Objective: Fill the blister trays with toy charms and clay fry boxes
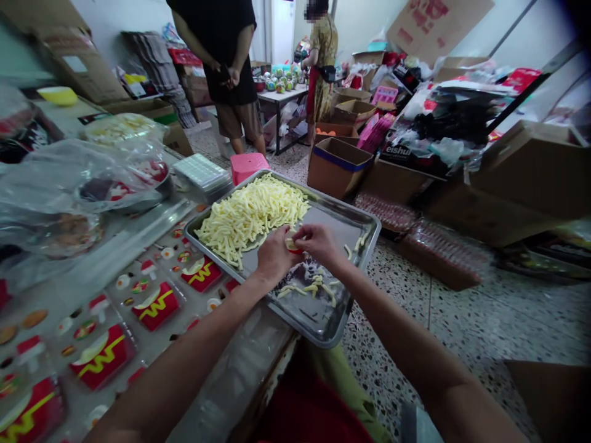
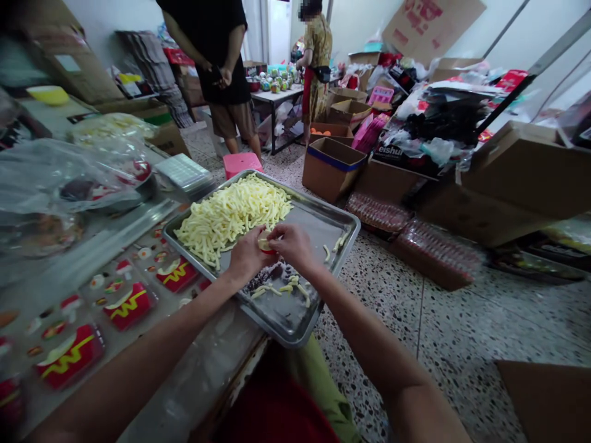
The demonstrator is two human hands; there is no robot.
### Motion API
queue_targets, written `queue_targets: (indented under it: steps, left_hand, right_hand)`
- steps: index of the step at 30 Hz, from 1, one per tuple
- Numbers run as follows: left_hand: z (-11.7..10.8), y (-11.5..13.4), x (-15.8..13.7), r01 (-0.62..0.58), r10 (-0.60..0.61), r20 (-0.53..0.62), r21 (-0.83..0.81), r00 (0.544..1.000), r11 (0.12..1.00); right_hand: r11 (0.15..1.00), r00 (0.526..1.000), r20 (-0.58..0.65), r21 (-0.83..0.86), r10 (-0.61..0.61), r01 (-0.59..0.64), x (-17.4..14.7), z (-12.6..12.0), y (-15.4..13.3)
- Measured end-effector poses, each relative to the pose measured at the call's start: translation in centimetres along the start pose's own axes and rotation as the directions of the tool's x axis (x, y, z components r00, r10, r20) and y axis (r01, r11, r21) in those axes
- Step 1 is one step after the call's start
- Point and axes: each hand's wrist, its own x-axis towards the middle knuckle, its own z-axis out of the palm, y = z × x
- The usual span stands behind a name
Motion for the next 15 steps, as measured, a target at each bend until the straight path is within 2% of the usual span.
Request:
queue_targets:
  steps: [1,3,4,6,8,10,13,15]
  left_hand:
    - [-0.1,0.0,-0.3,-0.008,0.008,-0.022,0.023,1.0,1.0]
    - [-0.3,0.0,-1.0,-0.01,0.013,-0.056,0.061,0.998,0.998]
    - [-0.5,-0.1,-1.3,-0.008,0.013,-0.069,0.07,0.998,0.997]
    - [-1.0,-0.3,-1.9,-0.008,0.016,-0.106,0.068,0.994,0.998]
    - [-1.8,-0.8,-2.6,-0.001,0.008,-0.162,0.048,0.987,0.999]
    - [-2.6,-1.5,-3.5,0.025,-0.018,-0.237,0.024,0.971,0.999]
    - [-4.0,-2.9,-5.1,0.059,-0.059,-0.36,-0.011,0.931,0.998]
    - [-5.1,-4.1,-6.3,0.079,-0.081,-0.426,-0.022,0.901,0.997]
  right_hand:
    - [0.986,0.994,0.093,-0.151,-0.058,0.072,-0.4,-0.3,-0.6]
    - [0.896,0.957,0.248,-0.377,-0.147,0.235,-1.0,-0.6,-2.1]
    - [0.846,0.944,0.276,-0.445,-0.182,0.293,-1.2,-0.6,-2.7]
    - [0.799,0.95,0.216,-0.516,-0.226,0.308,-1.5,0.1,-3.8]
    - [0.844,0.969,0.092,-0.476,-0.23,0.246,-1.5,1.2,-4.4]
    - [0.918,0.979,0.034,-0.343,-0.201,0.2,-1.3,2.5,-4.7]
    - [0.964,0.976,0.096,-0.166,-0.193,0.207,-1.1,4.5,-5.7]
    - [0.96,0.96,0.171,-0.132,-0.222,0.245,-1.3,6.0,-7.3]
